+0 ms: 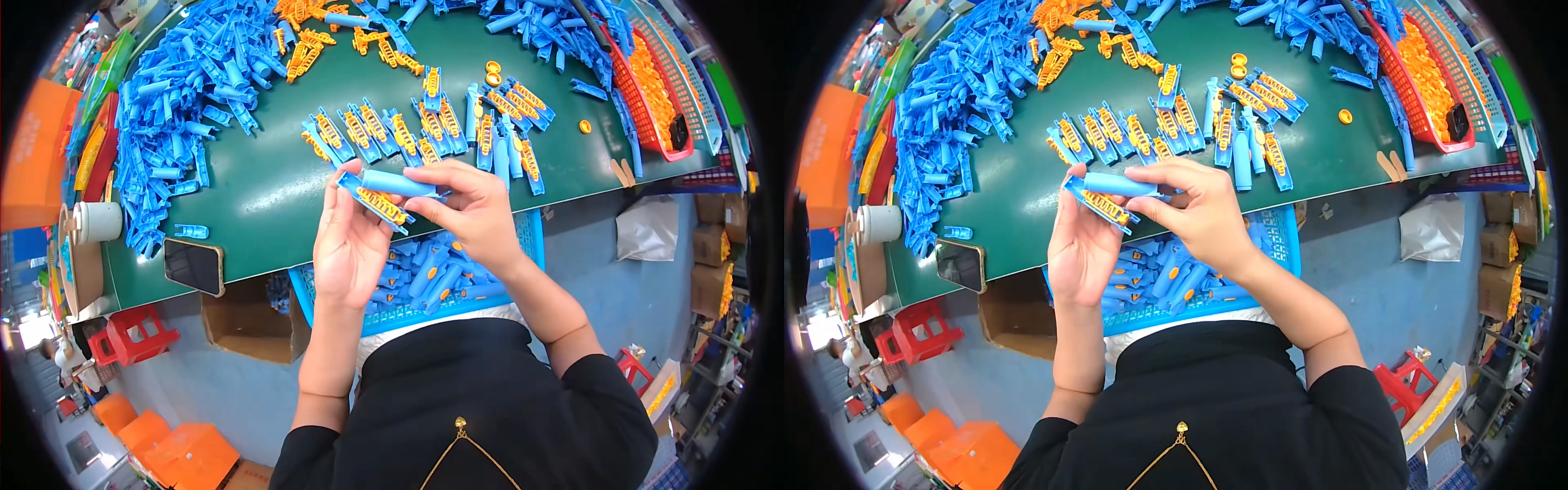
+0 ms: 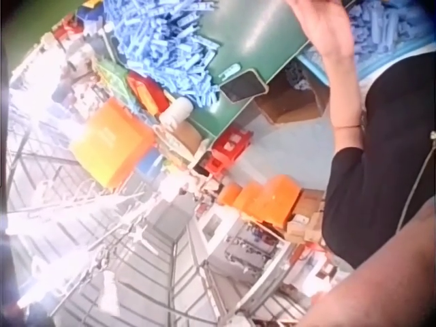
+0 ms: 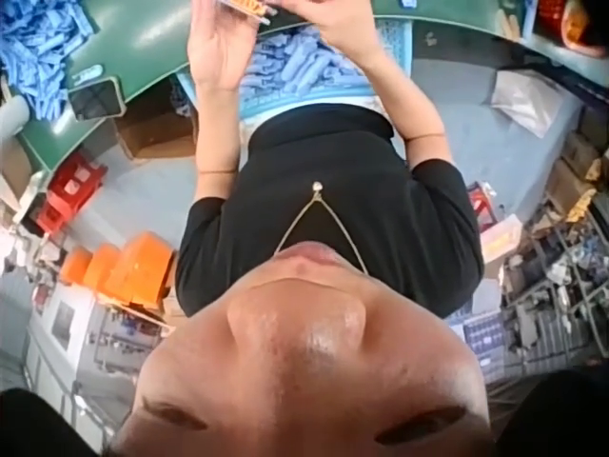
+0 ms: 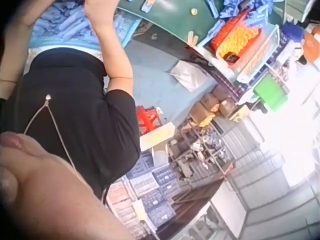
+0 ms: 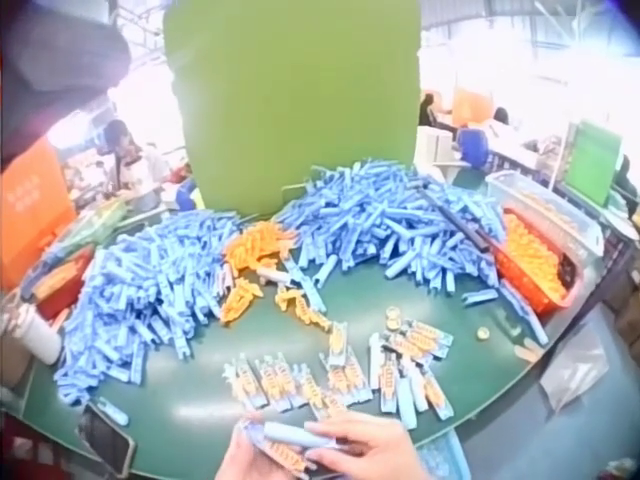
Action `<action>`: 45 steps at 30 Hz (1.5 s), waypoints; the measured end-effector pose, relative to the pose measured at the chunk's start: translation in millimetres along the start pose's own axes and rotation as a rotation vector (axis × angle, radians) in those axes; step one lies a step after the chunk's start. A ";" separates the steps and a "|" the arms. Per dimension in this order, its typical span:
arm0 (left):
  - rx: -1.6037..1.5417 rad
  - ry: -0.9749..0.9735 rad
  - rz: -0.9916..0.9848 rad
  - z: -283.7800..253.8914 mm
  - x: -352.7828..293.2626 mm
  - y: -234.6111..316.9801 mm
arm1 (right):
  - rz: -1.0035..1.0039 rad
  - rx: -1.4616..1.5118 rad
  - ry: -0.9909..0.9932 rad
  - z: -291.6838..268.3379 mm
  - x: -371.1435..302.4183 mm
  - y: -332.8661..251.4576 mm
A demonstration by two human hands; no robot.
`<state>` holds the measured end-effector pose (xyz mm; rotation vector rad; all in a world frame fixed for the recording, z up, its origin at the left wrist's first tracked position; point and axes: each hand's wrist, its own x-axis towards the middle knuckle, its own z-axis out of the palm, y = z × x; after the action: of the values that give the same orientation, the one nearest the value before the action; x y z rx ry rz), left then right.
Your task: Assembling small plastic toy components at a factory workbench.
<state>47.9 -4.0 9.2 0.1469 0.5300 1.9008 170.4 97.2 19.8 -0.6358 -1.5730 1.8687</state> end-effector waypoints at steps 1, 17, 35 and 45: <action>0.003 -0.001 0.001 0.3 -1.2 0.1 | 0.000 -0.159 -0.029 -2.4 -1.5 -7.0; 0.426 0.129 0.305 2.3 -4.0 -10.6 | -0.074 -0.062 -0.037 10.4 -8.6 15.3; 0.232 -0.020 0.226 -14.6 -0.2 -5.8 | -0.559 -0.692 0.032 18.5 -14.4 8.8; 0.349 -0.013 0.483 -16.5 -7.9 -8.2 | -0.258 -0.122 -0.045 10.5 -6.0 4.2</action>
<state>52.2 -13.6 -7.9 0.5559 0.8746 2.2532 166.7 85.2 17.4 -0.4222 -1.7192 1.6168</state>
